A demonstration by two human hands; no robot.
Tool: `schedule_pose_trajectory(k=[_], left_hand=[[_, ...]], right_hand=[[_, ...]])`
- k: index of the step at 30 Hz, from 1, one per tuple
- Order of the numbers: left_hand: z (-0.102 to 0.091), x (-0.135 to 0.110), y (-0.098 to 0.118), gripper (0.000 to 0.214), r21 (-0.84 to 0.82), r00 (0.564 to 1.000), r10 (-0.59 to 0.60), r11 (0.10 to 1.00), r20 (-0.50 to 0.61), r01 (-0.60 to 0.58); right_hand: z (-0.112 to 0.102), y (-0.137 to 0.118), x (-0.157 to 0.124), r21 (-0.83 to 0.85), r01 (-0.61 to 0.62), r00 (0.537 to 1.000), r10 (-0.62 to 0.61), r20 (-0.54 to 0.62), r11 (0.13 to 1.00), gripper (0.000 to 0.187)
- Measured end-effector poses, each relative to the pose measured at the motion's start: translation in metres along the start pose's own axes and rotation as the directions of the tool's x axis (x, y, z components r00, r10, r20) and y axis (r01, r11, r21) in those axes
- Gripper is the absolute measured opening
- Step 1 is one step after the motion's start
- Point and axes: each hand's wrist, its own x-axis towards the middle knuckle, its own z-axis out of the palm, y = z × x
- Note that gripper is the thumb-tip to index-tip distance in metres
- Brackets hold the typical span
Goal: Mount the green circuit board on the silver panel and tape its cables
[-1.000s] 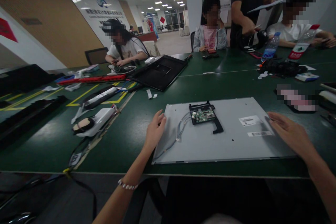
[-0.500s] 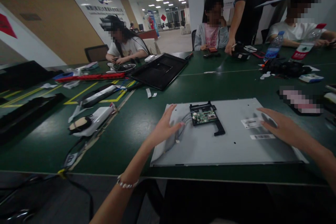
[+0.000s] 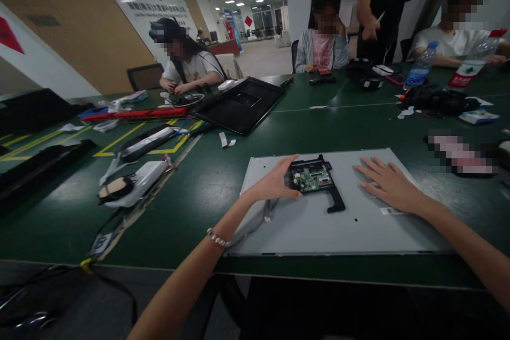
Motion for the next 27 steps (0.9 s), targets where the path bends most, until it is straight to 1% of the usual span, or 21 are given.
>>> schedule_pose_trajectory(k=[5, 8, 11, 14, 18, 22, 25, 27], left_hand=[[0.015, -0.004, 0.019, 0.107, -0.042, 0.997, 0.017, 0.999, 0.072, -0.014], [0.022, -0.004, 0.026, 0.109, -0.064, 0.994, 0.027, 0.998, 0.102, -0.021], [0.027, -0.004, 0.026, 0.108, -0.055, 0.993, 0.037, 0.998, 0.112, -0.031], [0.03, -0.005, 0.022, 0.109, -0.053, 0.992, 0.025, 0.998, 0.121, -0.019], [0.031, -0.005, 0.019, 0.113, -0.053, 0.991, 0.009, 0.999, 0.137, -0.002], [0.029, -0.005, 0.024, 0.115, -0.018, 0.983, -0.015, 1.0, 0.184, 0.019], [0.024, -0.008, 0.025, 0.117, 0.027, 0.973, -0.027, 0.999, 0.228, 0.021], [0.016, -0.01, 0.021, 0.119, 0.07, 0.967, -0.036, 0.997, 0.253, 0.019]], right_hand=[[-0.002, 0.001, 0.001, 0.034, -0.003, 1.0, 0.003, -0.002, 0.999, 0.06], [-0.003, 0.001, 0.002, 0.045, -0.008, 1.0, 0.008, -0.003, 0.999, 0.06], [-0.004, -0.001, 0.001, 0.042, -0.015, 1.0, 0.015, -0.003, 0.999, 0.06], [-0.005, -0.002, 0.001, 0.008, -0.013, 1.0, 0.013, 0.007, 1.0, 0.06], [-0.004, -0.003, 0.001, -0.058, -0.003, 1.0, 0.004, 0.012, 0.998, 0.061], [-0.003, -0.004, 0.001, -0.119, -0.012, 1.0, 0.014, 0.015, 0.993, 0.062], [-0.002, -0.004, 0.001, -0.14, -0.022, 1.0, 0.024, 0.012, 0.99, 0.062], [-0.001, -0.004, 0.002, -0.146, -0.03, 1.0, 0.03, 0.002, 0.989, 0.062]])
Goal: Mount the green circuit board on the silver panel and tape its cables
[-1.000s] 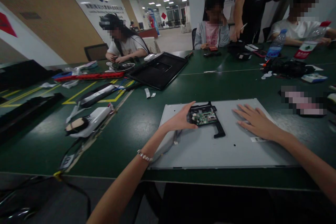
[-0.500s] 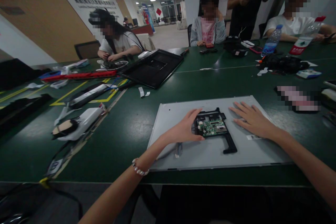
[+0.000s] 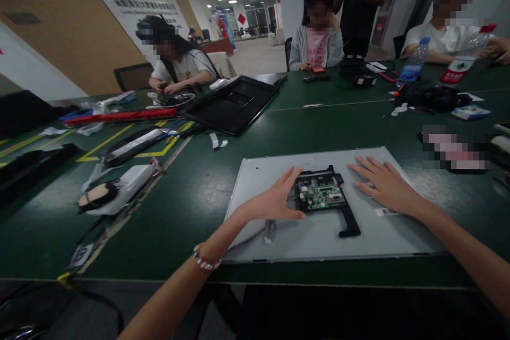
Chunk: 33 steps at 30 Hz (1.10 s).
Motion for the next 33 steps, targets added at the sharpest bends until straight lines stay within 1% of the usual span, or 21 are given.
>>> schedule_pose_trajectory(k=[2, 4, 6, 8, 11, 15, 18, 20, 23, 25, 27, 29, 33], left_hand=[[-0.009, -0.006, -0.009, 0.12, 0.047, 0.999, -0.031, 0.998, 0.013, 0.031], [-0.021, -0.013, -0.021, 0.119, 0.095, 0.995, -0.104, 0.99, 0.006, 0.103], [-0.031, -0.021, -0.036, 0.115, 0.134, 0.984, -0.175, 0.975, -0.018, 0.176], [-0.038, -0.029, -0.049, 0.109, 0.166, 0.977, -0.206, 0.963, -0.046, 0.211], [-0.039, -0.036, -0.062, 0.108, 0.23, 0.974, -0.219, 0.946, -0.058, 0.226], [-0.034, -0.037, -0.069, 0.107, 0.325, 0.971, -0.233, 0.915, -0.053, 0.238], [-0.036, -0.032, -0.065, 0.104, 0.315, 0.968, -0.242, 0.916, -0.06, 0.249], [-0.039, -0.027, -0.056, 0.104, 0.265, 0.972, -0.224, 0.935, -0.07, 0.235], [-0.037, -0.016, -0.036, 0.108, 0.178, 0.992, -0.119, 0.976, -0.051, 0.127], [-0.032, -0.007, -0.023, 0.113, 0.116, 0.999, -0.036, 0.993, -0.012, 0.037], [-0.024, 0.002, -0.015, 0.117, 0.05, 1.0, 0.022, 0.998, 0.022, -0.023], [-0.017, 0.008, -0.012, 0.12, -0.006, 0.998, 0.056, 0.998, 0.022, -0.055], [-0.008, 0.015, -0.013, 0.115, -0.073, 0.995, 0.087, 0.993, -0.051, -0.091]], right_hand=[[0.002, 0.0, 0.001, -0.003, -0.006, 1.0, 0.006, -0.008, 1.0, 0.061], [0.002, 0.0, 0.002, -0.006, -0.013, 1.0, 0.013, -0.011, 1.0, 0.061], [0.003, -0.001, 0.002, -0.012, -0.021, 1.0, 0.021, -0.009, 1.0, 0.061], [0.003, -0.002, 0.003, -0.019, -0.029, 1.0, 0.029, -0.009, 0.999, 0.061], [0.003, -0.003, 0.004, -0.025, -0.036, 0.999, 0.036, -0.014, 0.999, 0.06], [0.004, -0.003, 0.008, -0.02, -0.05, 0.999, 0.05, -0.02, 0.999, 0.059], [0.004, -0.003, 0.011, -0.017, -0.053, 0.999, 0.053, -0.012, 0.998, 0.06], [0.003, -0.004, 0.013, -0.021, -0.051, 0.999, 0.051, -0.007, 0.998, 0.059], [0.0, -0.005, 0.016, -0.035, -0.042, 0.999, 0.042, -0.004, 0.999, 0.059], [-0.001, -0.006, 0.018, -0.038, -0.035, 0.999, 0.035, 0.003, 0.999, 0.059], [-0.002, -0.007, 0.02, -0.032, -0.03, 0.999, 0.03, 0.012, 0.999, 0.06], [-0.002, -0.007, 0.021, -0.024, -0.032, 0.999, 0.032, 0.015, 0.999, 0.06], [0.0, -0.005, 0.022, -0.022, -0.04, 0.999, 0.04, 0.003, 0.999, 0.06]])
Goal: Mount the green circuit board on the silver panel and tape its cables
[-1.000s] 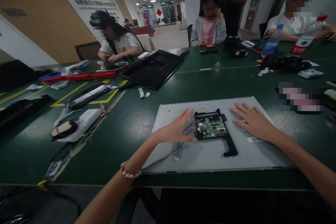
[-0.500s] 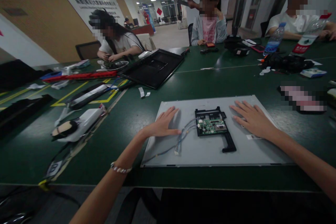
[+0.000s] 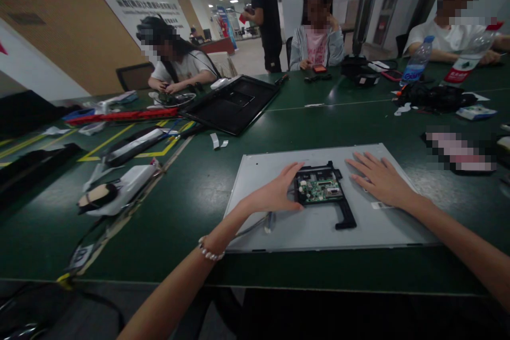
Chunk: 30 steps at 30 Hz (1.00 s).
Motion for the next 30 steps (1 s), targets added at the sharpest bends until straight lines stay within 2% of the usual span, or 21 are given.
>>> schedule_pose_trajectory(k=[3, 6, 8, 10, 13, 15, 18, 20, 22, 25, 30], left_hand=[[0.003, 0.0, 0.001, 0.115, -0.004, 1.0, 0.004, 1.0, -0.009, -0.004], [0.004, -0.002, 0.005, 0.115, 0.04, 0.999, -0.016, 0.999, 0.031, 0.015], [-0.001, -0.005, 0.004, 0.114, 0.095, 0.998, -0.028, 0.995, 0.064, 0.022], [-0.014, -0.009, -0.003, 0.11, 0.187, 0.996, -0.05, 0.982, 0.072, 0.036], [-0.052, -0.016, -0.035, 0.086, 0.397, 0.991, -0.131, 0.909, -0.016, 0.127], [-0.084, -0.023, -0.065, 0.067, 0.549, 0.966, -0.203, 0.795, -0.157, 0.257], [-0.132, -0.036, -0.109, 0.057, 0.672, 0.906, -0.267, 0.608, -0.329, 0.423], [-0.156, -0.042, -0.129, 0.052, 0.708, 0.873, -0.315, 0.512, -0.373, 0.487], [-0.17, -0.045, -0.14, 0.047, 0.743, 0.86, -0.353, 0.444, -0.368, 0.501], [-0.176, -0.042, -0.146, 0.036, 0.777, 0.853, -0.384, 0.386, -0.354, 0.497], [-0.171, -0.034, -0.15, 0.025, 0.77, 0.825, -0.383, 0.335, -0.415, 0.543]], right_hand=[[0.002, 0.001, 0.0, 0.001, 0.005, 1.0, -0.005, -0.009, 1.0, 0.059], [0.003, 0.002, 0.0, 0.007, 0.014, 1.0, -0.014, -0.01, 1.0, 0.059], [0.004, 0.003, -0.001, 0.013, 0.019, 1.0, -0.019, -0.008, 1.0, 0.06], [0.004, 0.004, -0.001, 0.019, 0.024, 1.0, -0.024, -0.009, 1.0, 0.06], [0.005, 0.005, 0.0, 0.021, 0.024, 1.0, -0.024, -0.014, 0.999, 0.06], [0.005, 0.004, -0.001, 0.021, 0.02, 1.0, -0.02, -0.012, 1.0, 0.06], [0.004, 0.003, -0.001, 0.019, 0.014, 1.0, -0.014, -0.016, 1.0, 0.059], [0.004, 0.002, -0.001, 0.017, 0.016, 1.0, -0.016, -0.023, 1.0, 0.059], [0.004, 0.002, -0.001, 0.012, 0.021, 0.999, -0.021, -0.024, 1.0, 0.059], [0.004, 0.003, 0.0, 0.007, 0.024, 0.999, -0.024, -0.023, 1.0, 0.059], [0.004, 0.003, 0.0, 0.011, 0.027, 0.999, -0.027, -0.028, 1.0, 0.059]])
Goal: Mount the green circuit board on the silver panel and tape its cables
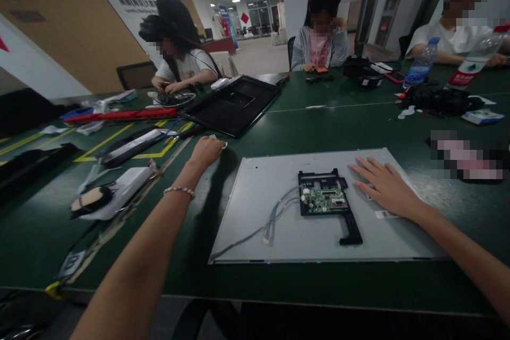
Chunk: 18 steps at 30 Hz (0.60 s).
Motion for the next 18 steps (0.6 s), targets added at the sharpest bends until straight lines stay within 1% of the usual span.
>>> schedule_pose_trajectory(k=[4, 6, 8, 9, 10, 12, 14, 15, 16, 18], left_hand=[[0.007, 0.004, 0.0, 0.028, 0.02, 1.0, 0.002, 1.0, -0.025, -0.002], [0.007, 0.005, 0.003, 0.028, 0.019, 0.999, 0.001, 1.0, -0.052, 0.0], [0.002, 0.006, 0.013, 0.028, 0.018, 0.995, 0.017, 1.0, -0.097, -0.015], [-0.002, 0.006, 0.021, 0.03, 0.018, 0.992, 0.034, 0.999, -0.12, -0.032], [-0.007, 0.006, 0.032, 0.031, 0.014, 0.988, 0.058, 0.998, -0.145, -0.056], [-0.019, 0.005, 0.06, 0.034, -0.001, 0.975, 0.125, 0.992, -0.183, -0.127], [-0.034, 0.002, 0.098, 0.036, -0.021, 0.948, 0.221, 0.973, -0.23, -0.232], [-0.041, 0.0, 0.119, 0.034, -0.029, 0.936, 0.258, 0.962, -0.241, -0.273], [-0.048, -0.003, 0.141, 0.032, -0.042, 0.915, 0.312, 0.942, -0.257, -0.333], [-0.061, -0.01, 0.183, 0.028, -0.103, 0.83, 0.438, 0.862, -0.345, -0.497]], right_hand=[[-0.001, 0.0, 0.0, 0.002, -0.005, 1.0, 0.005, 0.01, 1.0, 0.059], [-0.002, 0.0, 0.0, 0.005, -0.006, 1.0, 0.006, 0.014, 1.0, 0.059], [-0.003, 0.0, 0.001, 0.006, -0.006, 1.0, 0.006, 0.017, 1.0, 0.059], [-0.003, 0.0, 0.001, 0.005, -0.006, 1.0, 0.006, 0.019, 1.0, 0.059], [-0.003, 0.0, 0.001, 0.005, -0.007, 1.0, 0.007, 0.02, 1.0, 0.059], [-0.004, -0.001, 0.001, 0.005, -0.01, 1.0, 0.01, 0.02, 1.0, 0.06], [-0.004, -0.001, 0.001, 0.008, -0.013, 1.0, 0.013, 0.02, 1.0, 0.059], [-0.004, -0.001, 0.001, 0.01, -0.014, 1.0, 0.014, 0.02, 1.0, 0.059], [-0.004, -0.001, 0.001, 0.012, -0.014, 1.0, 0.014, 0.02, 1.0, 0.059], [-0.004, 0.0, 0.001, 0.01, -0.012, 1.0, 0.012, 0.02, 1.0, 0.059]])
